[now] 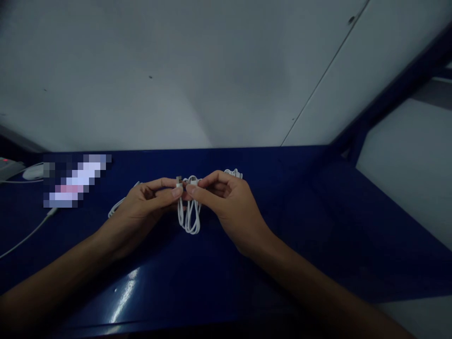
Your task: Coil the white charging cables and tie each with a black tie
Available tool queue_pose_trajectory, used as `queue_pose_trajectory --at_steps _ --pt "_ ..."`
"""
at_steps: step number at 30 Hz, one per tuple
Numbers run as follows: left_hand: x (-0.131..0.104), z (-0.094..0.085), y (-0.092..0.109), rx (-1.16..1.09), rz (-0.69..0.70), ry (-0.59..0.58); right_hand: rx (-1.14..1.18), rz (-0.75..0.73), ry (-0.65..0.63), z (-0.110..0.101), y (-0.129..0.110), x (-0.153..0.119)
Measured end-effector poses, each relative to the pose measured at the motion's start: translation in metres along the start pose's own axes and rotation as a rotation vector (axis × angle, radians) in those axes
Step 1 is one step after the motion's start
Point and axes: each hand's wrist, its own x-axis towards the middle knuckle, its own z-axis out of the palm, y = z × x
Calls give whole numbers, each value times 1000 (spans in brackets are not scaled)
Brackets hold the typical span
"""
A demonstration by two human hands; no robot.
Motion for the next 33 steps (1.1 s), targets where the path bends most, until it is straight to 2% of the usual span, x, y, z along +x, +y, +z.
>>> queue_pose_trajectory --at_steps 16,33 --pt "-1 1 -1 -30 -2 69 49 3 36 2 1 0" --pt "-1 0 0 -20 -9 32 32 1 80 3 2 0"
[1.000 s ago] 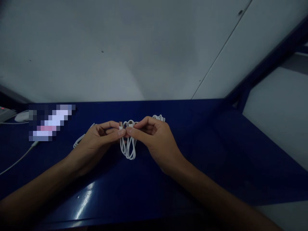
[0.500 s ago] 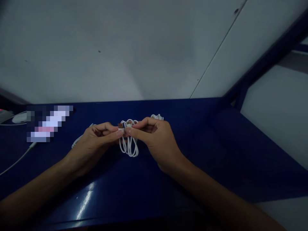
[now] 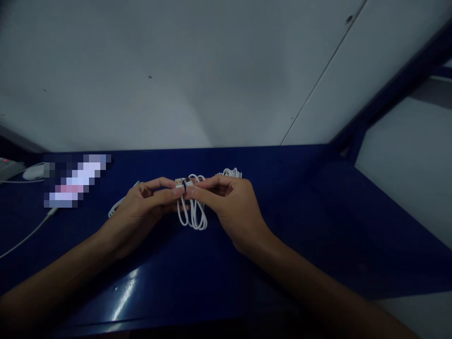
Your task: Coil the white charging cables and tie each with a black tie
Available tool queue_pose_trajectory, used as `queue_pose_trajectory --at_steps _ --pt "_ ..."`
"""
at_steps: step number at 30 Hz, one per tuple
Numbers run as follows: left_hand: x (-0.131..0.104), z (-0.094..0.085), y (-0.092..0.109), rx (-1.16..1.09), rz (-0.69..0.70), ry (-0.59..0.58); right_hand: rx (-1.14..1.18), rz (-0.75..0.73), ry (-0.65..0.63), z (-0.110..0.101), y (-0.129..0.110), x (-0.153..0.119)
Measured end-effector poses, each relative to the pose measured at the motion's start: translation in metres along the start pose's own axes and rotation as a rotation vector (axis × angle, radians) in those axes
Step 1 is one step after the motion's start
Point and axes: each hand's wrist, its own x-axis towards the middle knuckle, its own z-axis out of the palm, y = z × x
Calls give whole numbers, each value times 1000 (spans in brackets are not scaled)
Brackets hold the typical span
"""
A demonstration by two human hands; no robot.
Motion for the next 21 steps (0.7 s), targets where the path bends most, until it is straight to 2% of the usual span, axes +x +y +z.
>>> queue_pose_trajectory --at_steps 6,21 --pt "-1 2 2 4 -41 23 -21 -6 11 2 -1 -1" --pt "1 3 -1 34 -33 59 6 15 65 6 0 -1"
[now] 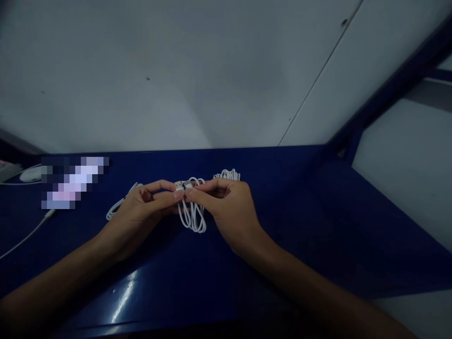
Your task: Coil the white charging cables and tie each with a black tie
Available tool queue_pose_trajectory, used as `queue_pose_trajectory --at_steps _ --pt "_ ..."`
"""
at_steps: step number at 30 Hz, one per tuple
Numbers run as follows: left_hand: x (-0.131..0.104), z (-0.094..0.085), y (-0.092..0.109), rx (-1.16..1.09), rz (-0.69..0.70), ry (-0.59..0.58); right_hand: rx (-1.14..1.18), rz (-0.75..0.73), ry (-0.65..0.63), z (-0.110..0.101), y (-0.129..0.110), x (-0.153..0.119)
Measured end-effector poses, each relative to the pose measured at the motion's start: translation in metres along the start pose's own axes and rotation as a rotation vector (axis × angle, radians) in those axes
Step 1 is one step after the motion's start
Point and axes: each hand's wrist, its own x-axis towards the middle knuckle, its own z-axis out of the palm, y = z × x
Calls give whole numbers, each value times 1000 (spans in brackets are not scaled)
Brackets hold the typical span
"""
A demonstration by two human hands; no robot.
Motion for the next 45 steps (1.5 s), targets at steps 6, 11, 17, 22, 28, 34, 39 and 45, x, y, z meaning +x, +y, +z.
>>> queue_pose_trajectory --at_steps 6,11,17,22,28,34,39,45 --pt "-1 0 0 -7 -8 -1 -16 -1 -8 -1 3 0" --pt "-1 1 -1 -25 9 -11 -36 -8 -9 -3 5 1" --pt "-1 3 1 -55 38 -7 -10 -21 -27 -3 8 2" --pt "0 2 0 -71 108 0 39 17 -27 -2 5 3" --pt "0 1 -4 -33 180 81 170 35 -13 1 3 2" --pt "-1 2 -3 -101 85 46 200 74 -3 2 4 2" --pt "-3 6 0 -85 27 -174 262 61 -87 3 3 1" --pt "-2 9 -3 -61 118 -94 257 77 -44 2 3 3"
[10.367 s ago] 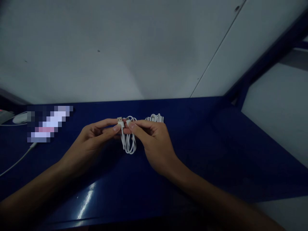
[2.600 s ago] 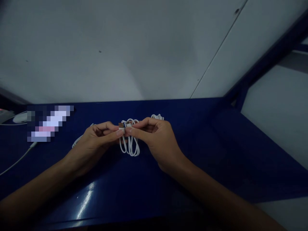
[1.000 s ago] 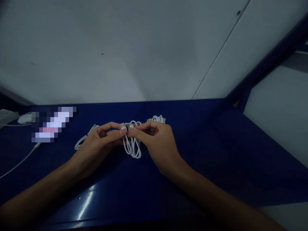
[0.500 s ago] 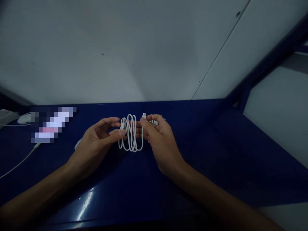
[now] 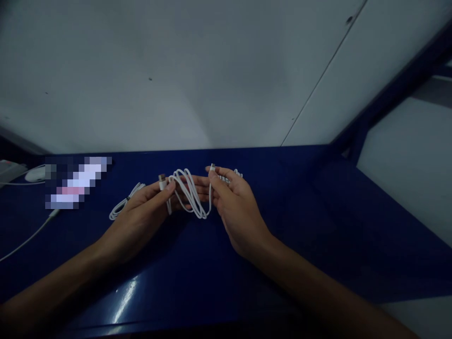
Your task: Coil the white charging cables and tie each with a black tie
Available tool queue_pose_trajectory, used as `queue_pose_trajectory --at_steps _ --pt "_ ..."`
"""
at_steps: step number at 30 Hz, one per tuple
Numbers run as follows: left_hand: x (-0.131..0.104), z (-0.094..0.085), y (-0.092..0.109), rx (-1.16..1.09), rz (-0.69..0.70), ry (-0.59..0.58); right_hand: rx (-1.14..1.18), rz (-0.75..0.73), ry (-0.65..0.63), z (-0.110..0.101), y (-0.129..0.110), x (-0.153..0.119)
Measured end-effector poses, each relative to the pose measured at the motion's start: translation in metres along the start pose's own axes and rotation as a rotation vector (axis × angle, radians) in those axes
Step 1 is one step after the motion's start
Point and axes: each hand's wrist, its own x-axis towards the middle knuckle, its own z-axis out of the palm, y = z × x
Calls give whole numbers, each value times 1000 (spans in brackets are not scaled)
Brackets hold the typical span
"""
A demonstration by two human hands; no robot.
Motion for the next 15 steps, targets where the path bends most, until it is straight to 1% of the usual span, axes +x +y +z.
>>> queue_pose_trajectory --at_steps 2,5,9,11,15 --pt "1 1 -1 -14 -6 37 -45 -3 -3 -2 1 1" --pt "1 2 -1 -23 -24 57 -145 -34 -10 -4 1 1" --pt "0 1 0 -29 -47 92 -290 -101 57 -6 0 0" --pt "0 1 1 -54 -76 98 -338 -143 68 -7 0 1" --pt "-3 3 5 -50 -113 109 -411 -118 59 -9 2 2"
